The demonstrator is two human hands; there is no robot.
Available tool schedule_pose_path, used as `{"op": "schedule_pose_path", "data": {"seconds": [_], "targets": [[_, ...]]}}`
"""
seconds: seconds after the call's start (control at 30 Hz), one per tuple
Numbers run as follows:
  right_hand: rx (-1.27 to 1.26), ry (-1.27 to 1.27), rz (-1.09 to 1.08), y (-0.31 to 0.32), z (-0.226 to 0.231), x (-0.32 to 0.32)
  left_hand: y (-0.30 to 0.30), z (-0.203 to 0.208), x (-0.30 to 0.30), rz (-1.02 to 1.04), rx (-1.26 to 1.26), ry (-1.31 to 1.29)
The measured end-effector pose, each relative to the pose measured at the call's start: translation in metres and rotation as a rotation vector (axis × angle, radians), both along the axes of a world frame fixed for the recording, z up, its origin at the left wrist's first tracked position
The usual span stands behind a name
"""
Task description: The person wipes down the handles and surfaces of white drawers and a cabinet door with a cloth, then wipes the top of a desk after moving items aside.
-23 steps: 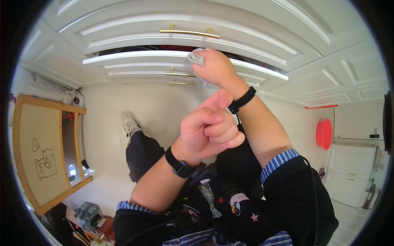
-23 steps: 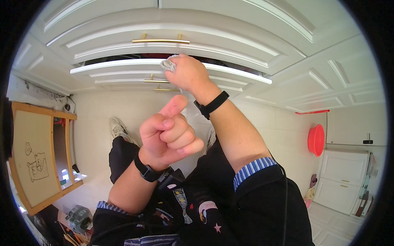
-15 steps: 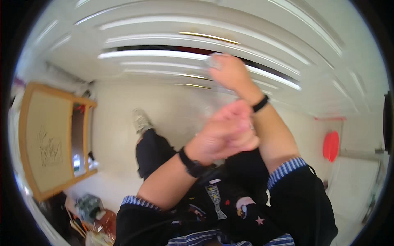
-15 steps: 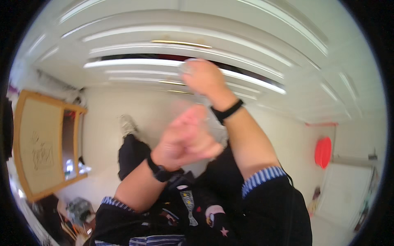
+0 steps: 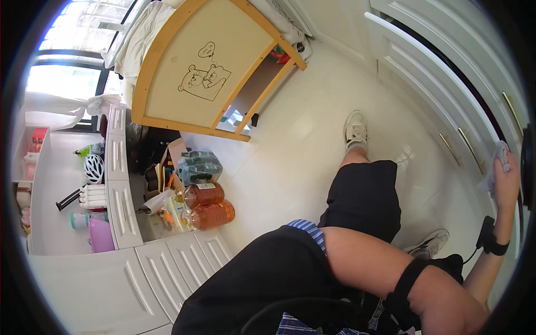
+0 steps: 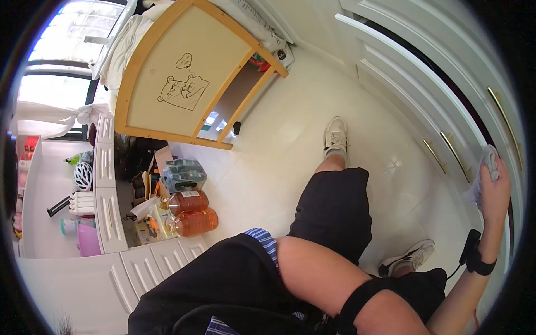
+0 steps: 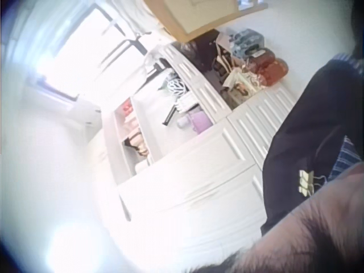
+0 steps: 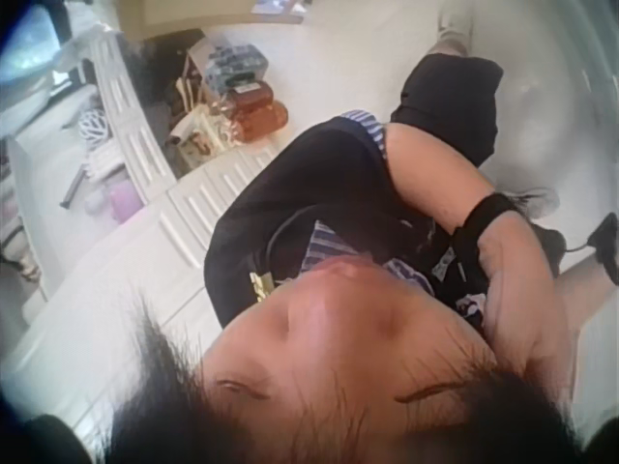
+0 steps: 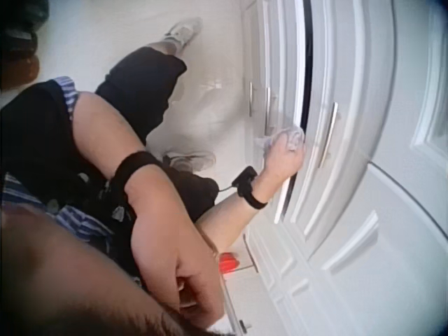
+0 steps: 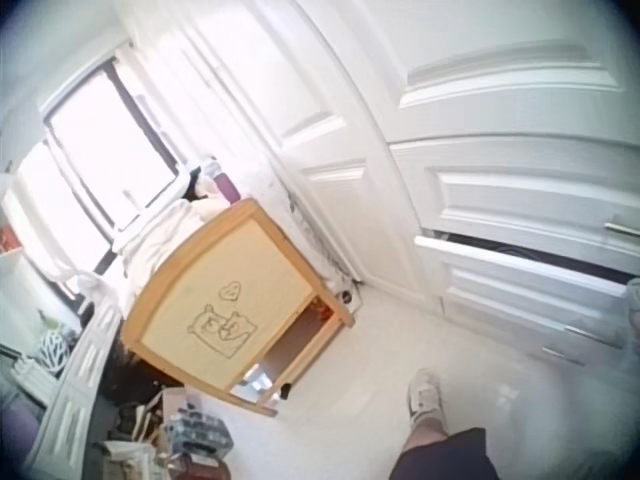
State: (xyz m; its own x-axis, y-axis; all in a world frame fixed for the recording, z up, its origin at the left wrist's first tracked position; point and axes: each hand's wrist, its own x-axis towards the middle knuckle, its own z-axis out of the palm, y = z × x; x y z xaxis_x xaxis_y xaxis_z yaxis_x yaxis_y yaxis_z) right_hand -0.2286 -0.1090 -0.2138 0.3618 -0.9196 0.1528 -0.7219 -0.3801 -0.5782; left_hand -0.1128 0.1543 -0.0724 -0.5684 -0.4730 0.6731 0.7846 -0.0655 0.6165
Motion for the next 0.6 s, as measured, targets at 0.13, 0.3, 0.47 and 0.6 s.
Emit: {"op": "schedule_pose_path", "data": {"seconds": [0.13, 0.3, 0.47, 0.6], "targets": [[0.017, -0.008, -0.044, -0.003, -0.02, -0.01, -0.003, -0.063, -0.046, 0.17, -0.234, -0.188], [-0.157, 0.066, -0.065, -0.006, -0.019, -0.027, 0.012, -0.094, -0.101, 0.253, -0.491, 0.142], [-0.139, 0.085, -0.066, 0.003, -0.006, -0.023, 0.021, -0.105, -0.141, 0.263, -0.562, 0.327], [-0.105, 0.069, -0.049, 0.011, -0.005, -0.012, 0.024, -0.115, -0.154, 0.277, -0.566, 0.366]]}}
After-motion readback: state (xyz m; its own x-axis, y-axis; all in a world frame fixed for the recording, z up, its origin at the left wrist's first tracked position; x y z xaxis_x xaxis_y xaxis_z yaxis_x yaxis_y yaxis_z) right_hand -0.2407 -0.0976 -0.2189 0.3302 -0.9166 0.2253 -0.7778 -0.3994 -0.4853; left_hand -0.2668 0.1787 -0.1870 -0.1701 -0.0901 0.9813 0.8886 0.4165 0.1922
